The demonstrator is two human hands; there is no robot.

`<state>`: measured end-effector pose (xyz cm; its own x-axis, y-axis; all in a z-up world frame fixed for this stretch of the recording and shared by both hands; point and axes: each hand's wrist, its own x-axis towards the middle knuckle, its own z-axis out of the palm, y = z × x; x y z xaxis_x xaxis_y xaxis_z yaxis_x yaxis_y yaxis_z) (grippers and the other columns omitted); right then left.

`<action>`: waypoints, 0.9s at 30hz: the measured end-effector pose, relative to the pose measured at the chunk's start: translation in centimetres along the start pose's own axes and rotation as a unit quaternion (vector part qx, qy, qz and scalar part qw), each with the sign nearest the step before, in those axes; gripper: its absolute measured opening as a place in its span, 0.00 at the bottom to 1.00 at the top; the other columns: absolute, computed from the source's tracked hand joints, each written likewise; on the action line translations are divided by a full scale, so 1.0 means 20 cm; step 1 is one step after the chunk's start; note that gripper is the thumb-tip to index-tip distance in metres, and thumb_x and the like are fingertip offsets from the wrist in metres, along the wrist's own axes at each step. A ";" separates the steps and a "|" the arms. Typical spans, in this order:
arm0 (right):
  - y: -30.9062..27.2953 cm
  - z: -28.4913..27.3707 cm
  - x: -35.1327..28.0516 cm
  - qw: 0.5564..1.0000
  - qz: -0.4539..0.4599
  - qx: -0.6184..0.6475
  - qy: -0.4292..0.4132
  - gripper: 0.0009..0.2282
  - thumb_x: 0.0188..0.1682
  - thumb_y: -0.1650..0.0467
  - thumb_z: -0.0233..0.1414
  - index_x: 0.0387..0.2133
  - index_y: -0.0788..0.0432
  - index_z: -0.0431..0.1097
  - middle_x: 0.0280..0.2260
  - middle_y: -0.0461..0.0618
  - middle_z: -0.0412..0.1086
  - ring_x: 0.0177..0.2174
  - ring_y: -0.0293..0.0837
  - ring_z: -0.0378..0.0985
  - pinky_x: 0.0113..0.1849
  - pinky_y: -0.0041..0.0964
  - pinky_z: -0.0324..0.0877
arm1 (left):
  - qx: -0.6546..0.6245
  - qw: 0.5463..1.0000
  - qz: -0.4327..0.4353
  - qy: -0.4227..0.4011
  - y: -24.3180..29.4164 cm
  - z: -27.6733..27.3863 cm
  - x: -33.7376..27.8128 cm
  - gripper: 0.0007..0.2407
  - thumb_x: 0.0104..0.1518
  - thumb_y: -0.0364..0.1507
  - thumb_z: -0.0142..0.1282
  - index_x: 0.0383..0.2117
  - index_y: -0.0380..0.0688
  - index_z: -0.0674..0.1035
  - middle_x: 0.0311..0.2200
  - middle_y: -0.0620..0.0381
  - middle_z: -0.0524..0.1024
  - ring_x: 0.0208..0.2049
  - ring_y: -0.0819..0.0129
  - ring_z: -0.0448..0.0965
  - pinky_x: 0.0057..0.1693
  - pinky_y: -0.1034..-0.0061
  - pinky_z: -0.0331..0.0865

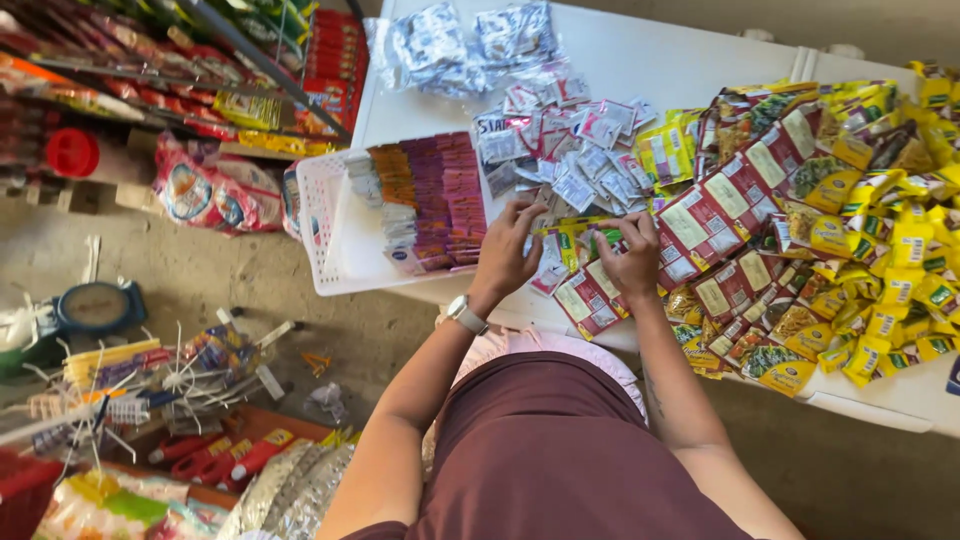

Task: Organizing and arranging product sachets into a plastic basket on a store counter.

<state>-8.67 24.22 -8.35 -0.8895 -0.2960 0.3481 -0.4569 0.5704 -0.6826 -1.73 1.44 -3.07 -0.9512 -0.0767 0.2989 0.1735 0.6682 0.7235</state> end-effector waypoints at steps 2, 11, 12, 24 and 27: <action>0.00 0.01 0.00 1.000 -0.007 0.000 -0.001 0.07 0.44 0.73 0.65 0.35 0.60 0.77 0.34 0.53 0.66 0.36 0.51 0.72 0.38 0.44 0.69 | 0.025 0.999 -0.034 -0.016 -0.08 0.13 -0.01 0.15 0.56 0.26 0.57 0.50 0.44 0.75 0.46 0.45 0.73 0.45 0.46 0.77 0.50 0.58 0.72; -0.02 -0.01 0.00 1.000 -0.004 -0.002 0.011 0.07 0.43 0.73 0.65 0.34 0.58 0.78 0.34 0.53 0.66 0.37 0.52 0.73 0.40 0.44 0.69 | 0.002 0.981 -0.196 0.008 -0.26 0.52 0.14 0.16 0.51 0.34 0.64 0.41 0.36 0.77 0.39 0.40 0.76 0.40 0.42 0.78 0.45 0.56 0.72; -0.01 0.00 0.00 1.000 -0.003 0.000 0.012 0.07 0.43 0.73 0.65 0.34 0.58 0.78 0.33 0.52 0.67 0.36 0.51 0.73 0.40 0.43 0.69 | -0.012 0.973 -0.229 0.010 -0.25 0.53 0.17 0.15 0.51 0.34 0.63 0.39 0.37 0.78 0.38 0.40 0.77 0.39 0.43 0.78 0.45 0.56 0.72; 0.01 -0.01 -0.01 1.000 -0.019 0.007 -0.007 0.07 0.43 0.72 0.66 0.34 0.59 0.78 0.32 0.51 0.66 0.34 0.50 0.72 0.37 0.43 0.68 | -0.055 0.974 -0.214 0.046 -0.02 0.26 0.07 0.07 0.60 0.33 0.57 0.35 0.43 0.75 0.29 0.49 0.80 0.30 0.55 0.82 0.38 0.61 0.71; 0.03 0.00 -0.01 1.000 -0.007 0.000 -0.019 0.07 0.43 0.71 0.66 0.32 0.59 0.77 0.31 0.51 0.66 0.33 0.49 0.72 0.36 0.43 0.68 | -0.058 0.980 -0.173 0.073 0.10 0.05 0.04 0.07 0.60 0.32 0.56 0.37 0.42 0.74 0.32 0.51 0.79 0.29 0.57 0.81 0.36 0.63 0.71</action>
<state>-8.68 24.67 -8.80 -0.8821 -0.3331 0.3332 -0.4696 0.5652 -0.6782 -2.49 3.58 -1.97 -0.9131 -0.3947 0.1018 -0.1177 0.4946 0.8611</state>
